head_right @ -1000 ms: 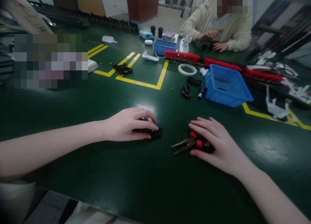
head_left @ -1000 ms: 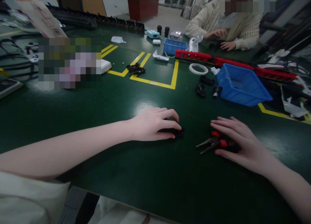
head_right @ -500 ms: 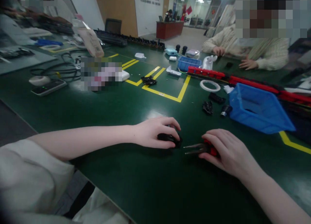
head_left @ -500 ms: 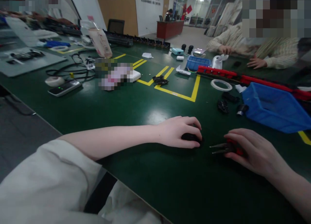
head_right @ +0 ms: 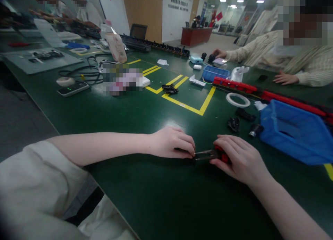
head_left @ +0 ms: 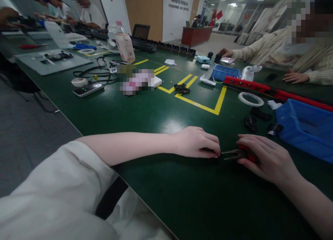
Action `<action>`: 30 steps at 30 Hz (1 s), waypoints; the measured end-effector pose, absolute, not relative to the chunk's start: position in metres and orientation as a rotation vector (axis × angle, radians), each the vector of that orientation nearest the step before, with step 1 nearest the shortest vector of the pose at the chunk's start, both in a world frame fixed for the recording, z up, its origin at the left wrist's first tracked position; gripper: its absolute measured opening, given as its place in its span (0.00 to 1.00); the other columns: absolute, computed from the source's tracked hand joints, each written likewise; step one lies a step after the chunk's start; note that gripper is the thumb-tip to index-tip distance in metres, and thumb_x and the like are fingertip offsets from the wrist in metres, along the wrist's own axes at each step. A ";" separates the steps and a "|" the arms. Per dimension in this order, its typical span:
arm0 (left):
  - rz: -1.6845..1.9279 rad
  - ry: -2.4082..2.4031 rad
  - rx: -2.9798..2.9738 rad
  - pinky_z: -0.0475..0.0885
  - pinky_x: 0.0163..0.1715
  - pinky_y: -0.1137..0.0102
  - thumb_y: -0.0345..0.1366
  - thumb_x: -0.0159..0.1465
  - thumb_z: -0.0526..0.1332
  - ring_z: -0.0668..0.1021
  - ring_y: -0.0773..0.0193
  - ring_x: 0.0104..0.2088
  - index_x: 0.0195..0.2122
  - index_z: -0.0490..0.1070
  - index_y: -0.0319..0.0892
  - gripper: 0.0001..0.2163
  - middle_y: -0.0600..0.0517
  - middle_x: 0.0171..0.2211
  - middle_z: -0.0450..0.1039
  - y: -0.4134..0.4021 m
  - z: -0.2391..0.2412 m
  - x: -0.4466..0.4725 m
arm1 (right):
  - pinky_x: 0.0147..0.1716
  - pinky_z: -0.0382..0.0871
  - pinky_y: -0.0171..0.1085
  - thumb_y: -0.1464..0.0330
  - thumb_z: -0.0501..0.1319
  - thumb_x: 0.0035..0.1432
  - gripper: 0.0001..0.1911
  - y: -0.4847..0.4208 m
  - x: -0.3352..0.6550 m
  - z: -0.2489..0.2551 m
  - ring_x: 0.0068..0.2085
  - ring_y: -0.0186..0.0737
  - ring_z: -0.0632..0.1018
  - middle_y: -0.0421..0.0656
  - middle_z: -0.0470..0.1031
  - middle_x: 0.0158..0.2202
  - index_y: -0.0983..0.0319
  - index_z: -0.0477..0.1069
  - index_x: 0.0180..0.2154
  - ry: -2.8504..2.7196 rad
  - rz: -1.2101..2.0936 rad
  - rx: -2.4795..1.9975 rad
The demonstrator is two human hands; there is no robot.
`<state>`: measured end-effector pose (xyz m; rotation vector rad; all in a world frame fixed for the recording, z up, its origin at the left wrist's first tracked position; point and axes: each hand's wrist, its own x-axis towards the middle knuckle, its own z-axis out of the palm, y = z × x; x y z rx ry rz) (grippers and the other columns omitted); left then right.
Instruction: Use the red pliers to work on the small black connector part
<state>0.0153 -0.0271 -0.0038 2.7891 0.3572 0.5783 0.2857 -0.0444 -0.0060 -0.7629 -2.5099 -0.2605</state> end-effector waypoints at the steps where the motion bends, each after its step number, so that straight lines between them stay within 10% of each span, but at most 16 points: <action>1: 0.562 0.356 2.795 0.65 0.38 0.72 0.36 0.67 0.55 0.75 0.67 0.40 0.41 0.72 0.42 0.07 0.53 0.44 0.73 -0.027 -0.003 0.015 | 0.37 0.73 0.49 0.58 0.61 0.54 0.15 -0.044 0.286 -0.006 0.41 0.51 0.77 0.47 0.76 0.38 0.57 0.69 0.42 -2.512 -0.273 -0.761; 16: 0.516 0.325 2.815 0.66 0.44 0.66 0.49 0.61 0.60 0.72 0.58 0.44 0.46 0.66 0.39 0.19 0.45 0.46 0.70 -0.026 -0.003 0.015 | 0.33 0.73 0.47 0.61 0.54 0.58 0.23 -0.046 0.287 -0.007 0.42 0.52 0.77 0.52 0.73 0.47 0.58 0.64 0.55 -2.487 -0.166 -0.818; 30: 0.350 0.483 2.803 0.62 0.25 0.71 0.49 0.64 0.55 0.74 0.63 0.28 0.42 0.64 0.39 0.17 0.51 0.29 0.72 -0.020 -0.001 0.013 | 0.36 0.69 0.45 0.66 0.50 0.60 0.09 -0.047 0.285 -0.006 0.40 0.48 0.75 0.46 0.74 0.34 0.59 0.67 0.37 -2.461 -0.375 -0.884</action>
